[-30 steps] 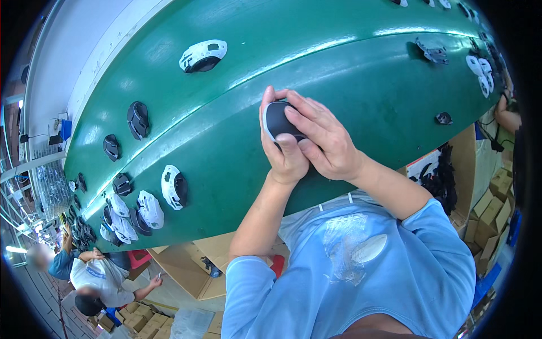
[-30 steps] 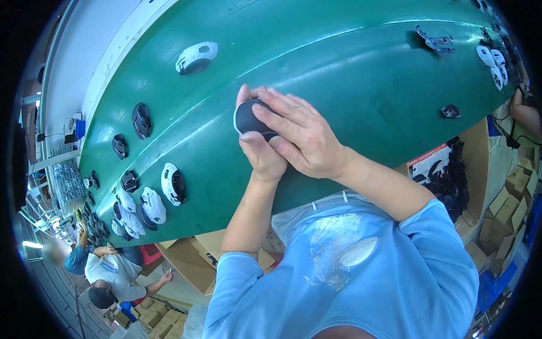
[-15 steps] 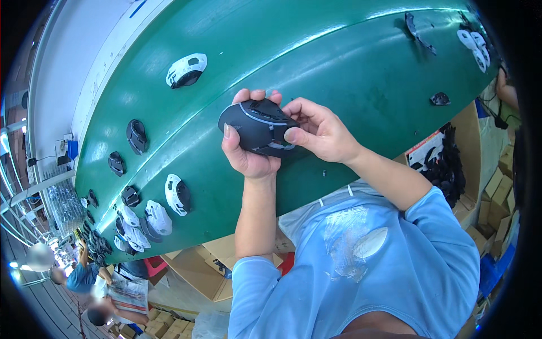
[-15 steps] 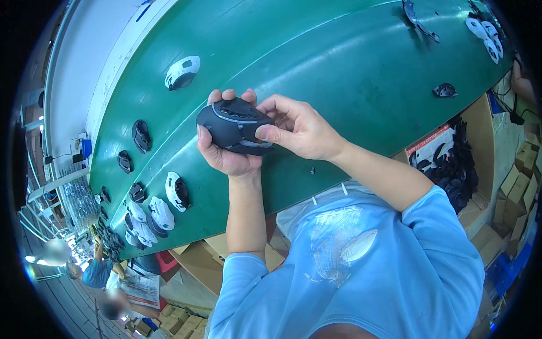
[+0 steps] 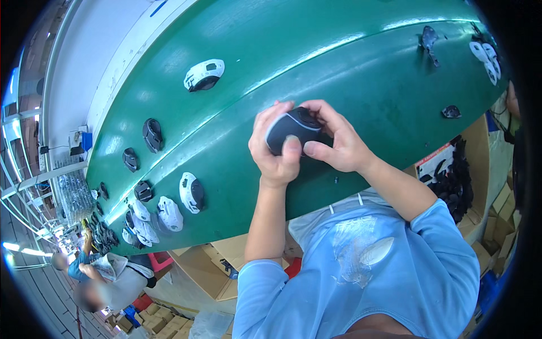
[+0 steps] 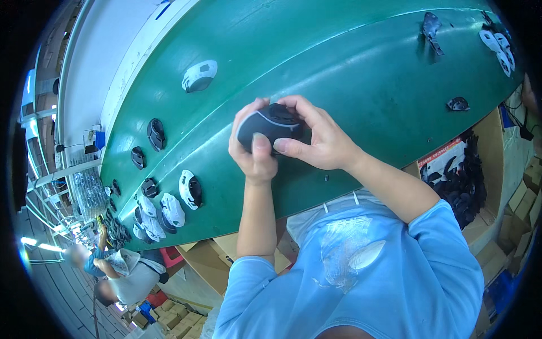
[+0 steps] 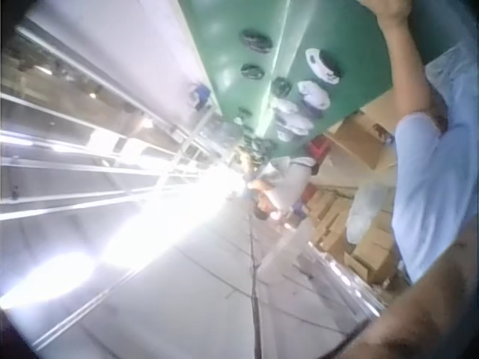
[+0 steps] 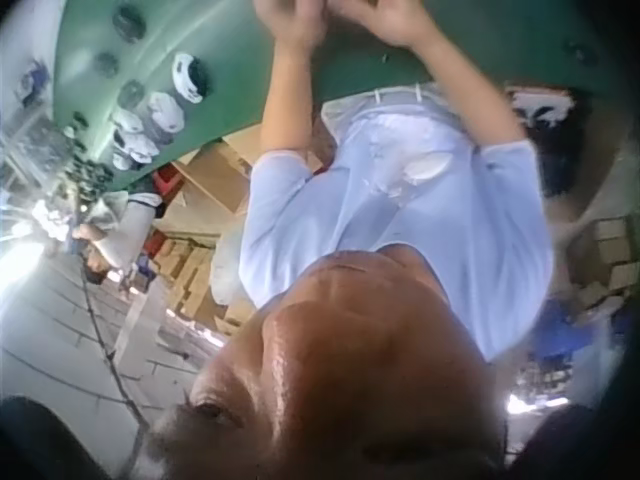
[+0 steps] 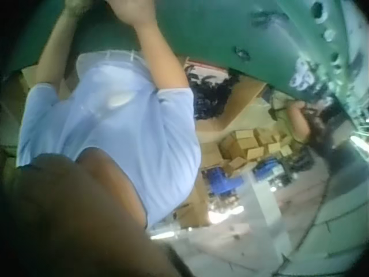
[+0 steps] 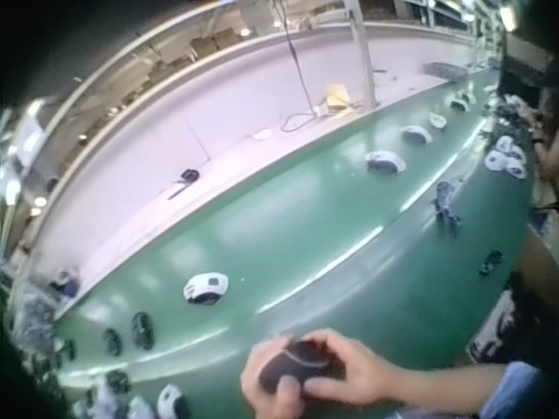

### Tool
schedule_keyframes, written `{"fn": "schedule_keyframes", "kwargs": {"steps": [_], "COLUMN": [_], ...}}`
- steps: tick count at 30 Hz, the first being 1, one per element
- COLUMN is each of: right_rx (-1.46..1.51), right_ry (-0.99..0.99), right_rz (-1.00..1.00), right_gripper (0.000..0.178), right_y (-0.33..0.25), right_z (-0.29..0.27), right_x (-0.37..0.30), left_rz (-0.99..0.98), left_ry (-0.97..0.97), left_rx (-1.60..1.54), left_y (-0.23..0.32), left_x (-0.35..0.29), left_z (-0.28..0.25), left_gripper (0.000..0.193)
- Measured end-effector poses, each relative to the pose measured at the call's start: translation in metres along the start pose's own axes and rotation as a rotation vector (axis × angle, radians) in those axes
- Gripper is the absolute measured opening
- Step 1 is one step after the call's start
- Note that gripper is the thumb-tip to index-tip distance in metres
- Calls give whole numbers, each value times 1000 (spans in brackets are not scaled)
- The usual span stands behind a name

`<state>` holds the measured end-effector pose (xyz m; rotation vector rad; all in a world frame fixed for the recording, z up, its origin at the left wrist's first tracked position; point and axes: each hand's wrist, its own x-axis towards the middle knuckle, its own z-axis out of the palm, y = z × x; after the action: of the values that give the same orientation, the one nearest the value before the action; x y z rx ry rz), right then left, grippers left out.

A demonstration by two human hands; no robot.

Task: The person assembles computer mice by taking plastic covers from a box, fitting and pressing them onto mouse bodies by hand, and placing the assembled parts on the work surface.

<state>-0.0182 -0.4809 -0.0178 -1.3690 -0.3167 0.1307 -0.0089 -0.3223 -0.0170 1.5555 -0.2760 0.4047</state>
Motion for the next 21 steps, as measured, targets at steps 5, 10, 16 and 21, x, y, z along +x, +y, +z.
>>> {"fn": "schedule_keyframes", "kwargs": {"steps": [5, 10, 16, 21], "right_rx": [113, 225, 193, -212], "right_ry": [-161, -26, 86, 469], "right_rz": [20, 14, -86, -406], "right_gripper": [55, 46, 57, 58], "right_y": [-13, -13, -5, -19], "right_z": [-1, 16, -4, -61], "right_x": [15, 19, 32, 11], "left_rz": [-16, 80, -187, -359], "left_ry": [63, 147, -97, -64], "left_rx": [100, 420, 211, 240], "left_y": [22, 8, -10, -102], "left_x": [-6, -4, 40, 169], "left_z": [-1, -12, -17, -27], "left_gripper": [48, 61, 56, 62]}}
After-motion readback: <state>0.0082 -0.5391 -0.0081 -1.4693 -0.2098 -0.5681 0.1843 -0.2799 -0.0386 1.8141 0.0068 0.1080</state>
